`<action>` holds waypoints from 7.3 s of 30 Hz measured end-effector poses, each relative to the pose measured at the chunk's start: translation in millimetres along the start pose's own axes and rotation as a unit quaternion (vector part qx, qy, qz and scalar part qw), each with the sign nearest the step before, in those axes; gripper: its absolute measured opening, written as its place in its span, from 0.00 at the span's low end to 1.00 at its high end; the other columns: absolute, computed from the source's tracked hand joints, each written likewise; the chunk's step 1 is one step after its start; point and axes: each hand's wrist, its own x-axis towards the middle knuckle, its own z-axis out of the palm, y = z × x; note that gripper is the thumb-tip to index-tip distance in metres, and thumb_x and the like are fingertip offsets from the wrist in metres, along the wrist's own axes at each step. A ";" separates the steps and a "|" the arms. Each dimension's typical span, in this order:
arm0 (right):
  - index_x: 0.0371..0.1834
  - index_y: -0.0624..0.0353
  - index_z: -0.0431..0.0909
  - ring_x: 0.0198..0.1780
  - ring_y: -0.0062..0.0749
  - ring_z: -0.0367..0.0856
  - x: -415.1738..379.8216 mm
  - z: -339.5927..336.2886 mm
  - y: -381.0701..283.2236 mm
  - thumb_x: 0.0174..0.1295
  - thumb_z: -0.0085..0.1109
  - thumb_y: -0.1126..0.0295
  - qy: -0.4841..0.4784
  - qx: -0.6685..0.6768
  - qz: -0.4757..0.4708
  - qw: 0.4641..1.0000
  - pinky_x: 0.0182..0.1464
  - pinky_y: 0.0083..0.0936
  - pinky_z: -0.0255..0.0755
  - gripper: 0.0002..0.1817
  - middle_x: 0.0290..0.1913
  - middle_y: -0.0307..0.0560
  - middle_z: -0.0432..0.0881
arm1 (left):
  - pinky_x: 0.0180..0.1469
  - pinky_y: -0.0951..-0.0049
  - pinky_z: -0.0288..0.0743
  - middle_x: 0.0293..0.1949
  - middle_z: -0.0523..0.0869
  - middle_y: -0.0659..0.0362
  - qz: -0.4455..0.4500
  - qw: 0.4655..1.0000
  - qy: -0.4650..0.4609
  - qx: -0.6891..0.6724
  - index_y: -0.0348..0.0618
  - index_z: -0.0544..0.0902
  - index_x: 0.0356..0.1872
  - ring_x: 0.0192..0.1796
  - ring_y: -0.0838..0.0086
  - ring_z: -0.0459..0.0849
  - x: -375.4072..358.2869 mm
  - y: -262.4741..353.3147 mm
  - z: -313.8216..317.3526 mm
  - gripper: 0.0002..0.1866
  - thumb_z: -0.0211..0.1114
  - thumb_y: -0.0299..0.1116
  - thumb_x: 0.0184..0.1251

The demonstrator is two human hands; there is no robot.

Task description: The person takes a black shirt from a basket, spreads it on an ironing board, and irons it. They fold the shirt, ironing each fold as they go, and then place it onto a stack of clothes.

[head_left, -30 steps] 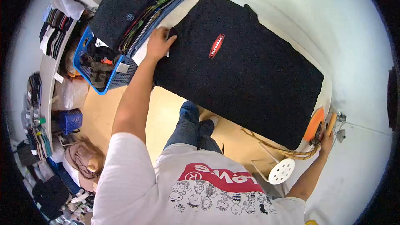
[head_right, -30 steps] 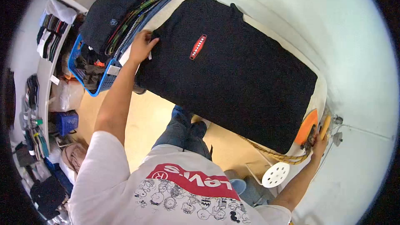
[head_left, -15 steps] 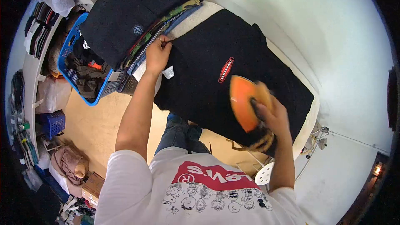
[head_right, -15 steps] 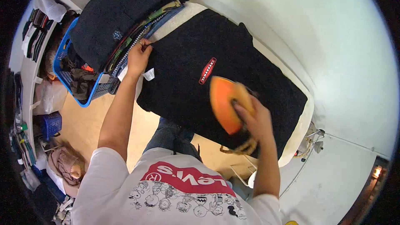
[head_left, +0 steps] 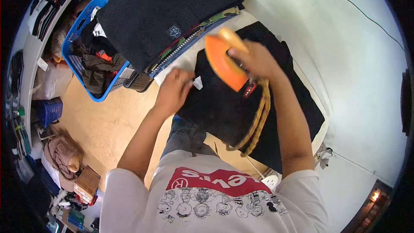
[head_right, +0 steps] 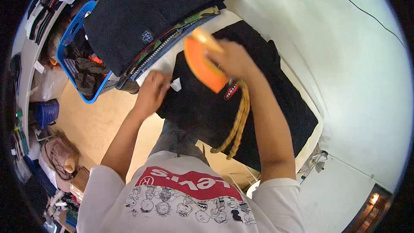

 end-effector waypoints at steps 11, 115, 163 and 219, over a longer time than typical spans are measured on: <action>0.48 0.65 0.81 0.45 0.58 0.85 -37.2 20.6 -15.3 0.61 0.60 0.42 0.040 -0.021 -0.038 0.998 0.48 0.41 0.78 0.32 0.40 0.65 0.84 | 0.45 0.62 0.75 0.40 0.79 0.52 -0.026 0.996 -0.078 -0.035 0.41 0.76 0.35 0.44 0.56 0.80 -65.1 -2.6 -32.8 0.13 0.73 0.26 0.55; 0.48 0.62 0.82 0.35 0.45 0.85 -176.9 -108.0 254.9 0.59 0.65 0.45 0.164 -0.059 0.066 0.982 0.41 0.37 0.76 0.29 0.33 0.55 0.85 | 0.60 0.55 0.70 0.51 0.82 0.53 0.324 0.915 -0.173 0.169 0.48 0.84 0.51 0.57 0.54 0.78 287.0 141.7 170.2 0.18 0.71 0.33 0.58; 0.55 0.59 0.78 0.56 0.46 0.78 -305.5 -7.7 218.8 0.60 0.61 0.76 0.483 -0.010 0.242 0.842 0.60 0.37 0.72 0.18 0.51 0.54 0.81 | 0.48 0.57 0.74 0.38 0.83 0.45 0.091 0.976 -0.067 0.188 0.35 0.81 0.38 0.44 0.49 0.81 115.1 39.6 43.8 0.06 0.61 0.29 0.68; 0.66 0.62 0.71 0.37 0.30 0.86 -252.1 -54.8 140.8 0.61 0.70 0.57 0.251 0.083 0.243 0.933 0.38 0.27 0.80 0.33 0.43 0.53 0.86 | 0.45 0.56 0.72 0.35 0.80 0.50 -0.012 0.986 -0.068 0.150 0.40 0.76 0.35 0.41 0.52 0.80 68.7 28.9 39.1 0.09 0.67 0.31 0.61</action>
